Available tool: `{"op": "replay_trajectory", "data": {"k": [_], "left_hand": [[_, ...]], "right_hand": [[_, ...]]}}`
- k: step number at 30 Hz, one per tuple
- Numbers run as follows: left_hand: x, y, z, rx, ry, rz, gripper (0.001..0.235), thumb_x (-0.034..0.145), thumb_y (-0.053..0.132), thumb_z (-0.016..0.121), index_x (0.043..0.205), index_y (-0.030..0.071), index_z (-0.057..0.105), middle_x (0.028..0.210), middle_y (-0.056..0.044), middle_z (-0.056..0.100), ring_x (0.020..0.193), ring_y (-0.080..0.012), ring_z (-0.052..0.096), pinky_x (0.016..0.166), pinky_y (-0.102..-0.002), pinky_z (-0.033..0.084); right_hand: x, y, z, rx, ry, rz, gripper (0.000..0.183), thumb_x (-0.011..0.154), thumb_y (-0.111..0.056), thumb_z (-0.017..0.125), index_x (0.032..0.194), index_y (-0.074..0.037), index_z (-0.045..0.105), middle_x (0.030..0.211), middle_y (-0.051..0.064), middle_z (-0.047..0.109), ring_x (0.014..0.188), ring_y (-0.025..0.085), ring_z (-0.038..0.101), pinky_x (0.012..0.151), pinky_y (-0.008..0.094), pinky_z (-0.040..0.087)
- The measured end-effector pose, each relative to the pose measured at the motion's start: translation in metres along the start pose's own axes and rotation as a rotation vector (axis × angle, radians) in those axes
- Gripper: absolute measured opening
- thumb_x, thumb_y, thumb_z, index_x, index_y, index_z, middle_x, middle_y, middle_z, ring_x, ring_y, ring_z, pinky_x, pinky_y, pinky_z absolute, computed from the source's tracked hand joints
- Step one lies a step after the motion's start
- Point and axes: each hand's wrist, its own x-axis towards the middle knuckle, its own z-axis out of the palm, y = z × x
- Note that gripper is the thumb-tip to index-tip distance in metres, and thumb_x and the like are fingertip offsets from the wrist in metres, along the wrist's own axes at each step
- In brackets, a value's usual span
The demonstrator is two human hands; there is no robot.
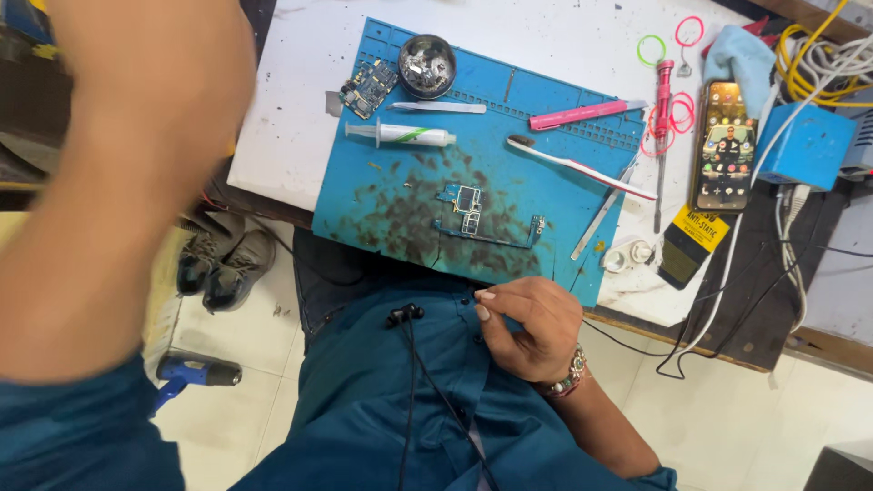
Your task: The person uses a hot air gun to heat a small circuit board, then cleans the surface with a toothbrush. They proceed to solder components onto the board using a soldering iron and solder wire, carefully applying heat and solder to specific connection points.
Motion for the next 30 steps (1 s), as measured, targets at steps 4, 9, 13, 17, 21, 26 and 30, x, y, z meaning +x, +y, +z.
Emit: {"op": "replay_trajectory", "data": {"k": [4, 9, 13, 17, 21, 26, 30], "left_hand": [[-0.035, 0.073, -0.025, -0.147, -0.096, -0.009, 0.028, 0.101, 0.023, 0.062, 0.075, 0.013, 0.059, 0.070, -0.004, 0.058, 0.063, -0.0262, 0.058, 0.063, -0.045, 0.038], [-0.047, 0.172, -0.028, -0.689, -0.101, -0.034, 0.023, 0.096, 0.028, 0.065, 0.081, 0.011, 0.065, 0.070, -0.005, 0.061, 0.061, -0.0271, 0.059, 0.064, -0.044, 0.040], [-0.059, 0.182, -0.019, -0.989, -0.061, -0.071, 0.017, 0.095, 0.027, 0.073, 0.097, 0.010, 0.070, 0.081, -0.006, 0.066, 0.072, -0.0261, 0.063, 0.069, -0.041, 0.043], [-0.091, 0.121, 0.025, -0.839, 0.477, -0.352, 0.034, 0.103, 0.018, 0.068, 0.129, 0.001, 0.055, 0.117, -0.012, 0.062, 0.101, -0.0222, 0.063, 0.091, -0.033, 0.051], [-0.141, 0.019, 0.084, -0.457, 0.598, -0.766, 0.064, 0.104, 0.018, 0.068, 0.151, 0.000, 0.030, 0.148, -0.018, 0.039, 0.132, -0.0282, 0.043, 0.115, -0.038, 0.035], [-0.158, -0.049, 0.144, -0.494, 0.527, -0.776, 0.088, 0.104, 0.026, 0.070, 0.164, -0.003, 0.013, 0.170, -0.025, 0.029, 0.157, -0.0376, 0.030, 0.134, -0.045, 0.023], [-0.136, -0.053, 0.144, -0.446, 0.506, -0.810, 0.087, 0.105, 0.038, 0.073, 0.160, -0.005, 0.022, 0.163, -0.026, 0.041, 0.155, -0.0384, 0.041, 0.131, -0.045, 0.029]], "right_hand": [[0.011, 0.005, 0.008, -0.065, -0.003, -0.035, 0.032, 0.085, 0.005, 0.077, 0.113, -0.002, 0.063, 0.093, 0.008, 0.075, 0.078, 0.021, 0.073, 0.067, 0.032, 0.055], [0.029, 0.012, 0.012, -0.337, -0.086, 0.015, 0.051, 0.080, -0.008, 0.078, 0.126, 0.005, 0.063, 0.095, 0.015, 0.073, 0.079, 0.031, 0.069, 0.069, 0.039, 0.054], [0.026, 0.023, 0.015, -0.343, 0.093, 0.156, 0.025, 0.090, -0.009, 0.079, 0.111, -0.005, 0.065, 0.092, 0.014, 0.074, 0.074, 0.025, 0.070, 0.068, 0.034, 0.054], [0.003, 0.044, -0.001, -0.171, 0.235, 0.204, 0.020, 0.104, -0.015, 0.071, 0.110, -0.002, 0.058, 0.098, 0.015, 0.075, 0.081, 0.021, 0.074, 0.074, 0.029, 0.059], [-0.028, 0.058, -0.004, -0.112, 0.338, 0.265, 0.024, 0.109, -0.021, 0.067, 0.113, -0.001, 0.055, 0.099, 0.017, 0.074, 0.079, 0.018, 0.073, 0.073, 0.025, 0.058], [-0.047, 0.069, -0.005, -0.080, 0.330, 0.295, 0.028, 0.109, -0.026, 0.065, 0.115, -0.001, 0.054, 0.099, 0.017, 0.075, 0.075, 0.015, 0.071, 0.071, 0.024, 0.058], [-0.051, 0.073, -0.008, -0.120, 0.301, 0.289, 0.028, 0.109, -0.026, 0.065, 0.115, -0.001, 0.054, 0.099, 0.016, 0.075, 0.073, 0.014, 0.070, 0.070, 0.023, 0.056]]}}
